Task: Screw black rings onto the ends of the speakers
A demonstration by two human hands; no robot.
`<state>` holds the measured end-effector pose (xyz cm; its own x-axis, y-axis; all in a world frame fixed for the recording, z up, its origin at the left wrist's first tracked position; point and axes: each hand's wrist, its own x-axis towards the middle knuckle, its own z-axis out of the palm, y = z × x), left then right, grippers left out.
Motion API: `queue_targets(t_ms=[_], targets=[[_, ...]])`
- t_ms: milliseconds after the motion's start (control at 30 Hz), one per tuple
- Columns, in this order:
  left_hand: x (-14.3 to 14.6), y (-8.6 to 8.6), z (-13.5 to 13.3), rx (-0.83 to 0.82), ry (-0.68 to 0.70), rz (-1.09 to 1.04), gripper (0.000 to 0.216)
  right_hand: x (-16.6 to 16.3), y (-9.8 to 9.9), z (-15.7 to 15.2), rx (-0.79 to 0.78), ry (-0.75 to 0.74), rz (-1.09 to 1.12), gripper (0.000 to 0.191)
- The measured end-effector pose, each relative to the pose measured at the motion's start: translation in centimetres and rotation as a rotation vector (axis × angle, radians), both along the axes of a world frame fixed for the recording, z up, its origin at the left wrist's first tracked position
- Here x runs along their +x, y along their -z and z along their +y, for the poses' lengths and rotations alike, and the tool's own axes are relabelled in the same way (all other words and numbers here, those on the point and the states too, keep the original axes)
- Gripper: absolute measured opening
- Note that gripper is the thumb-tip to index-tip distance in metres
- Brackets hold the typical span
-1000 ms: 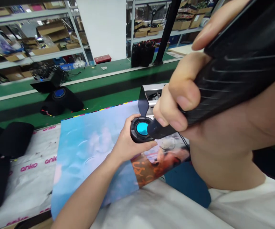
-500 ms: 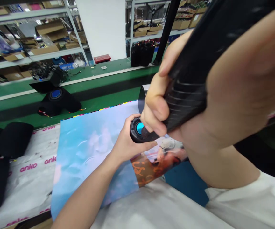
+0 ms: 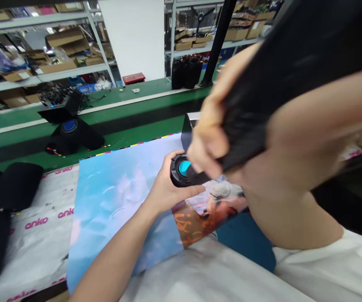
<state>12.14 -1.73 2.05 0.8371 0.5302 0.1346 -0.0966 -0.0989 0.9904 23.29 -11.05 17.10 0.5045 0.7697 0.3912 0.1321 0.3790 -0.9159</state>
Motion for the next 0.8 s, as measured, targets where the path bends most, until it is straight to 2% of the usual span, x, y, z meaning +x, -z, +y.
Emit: queue_targets(t_ms=[67,133,167,233,333,433,533,600,800], targets=[[0.0,0.1,0.0,0.02,-0.009,-0.002,0.096,1.5,0.5,0.0,0.17,-0.002,-0.017,0.055],[0.0,0.1,-0.1,0.027,0.003,0.007,0.097,3.3,2.0,0.4,0.404,0.216,0.031,0.05],[0.0,0.1,-0.1,0.03,0.001,0.009,0.096,4.3,3.0,0.6,0.35,0.283,0.044,0.051],[-0.1,0.2,-0.2,0.033,-0.009,0.011,0.096,5.9,5.2,1.0,0.355,0.35,0.047,0.043],[-0.2,0.2,-0.2,0.044,-0.014,0.023,0.095,7.4,8.0,1.2,0.359,0.354,0.04,0.035],[-0.2,0.2,-0.2,0.051,-0.017,0.025,0.097,7.8,9.5,1.0,0.311,0.345,0.037,0.038],[-0.3,0.3,-0.2,0.052,-0.027,0.027,0.098,7.8,10.0,0.6,0.176,0.293,0.089,0.048],[-0.2,0.2,-0.2,0.061,-0.03,0.023,0.097,7.7,9.6,0.3,0.14,0.286,0.133,0.051],[-0.1,0.2,-0.3,0.079,-0.047,-0.01,0.095,7.0,7.4,-0.3,0.378,0.413,0.079,0.053]])
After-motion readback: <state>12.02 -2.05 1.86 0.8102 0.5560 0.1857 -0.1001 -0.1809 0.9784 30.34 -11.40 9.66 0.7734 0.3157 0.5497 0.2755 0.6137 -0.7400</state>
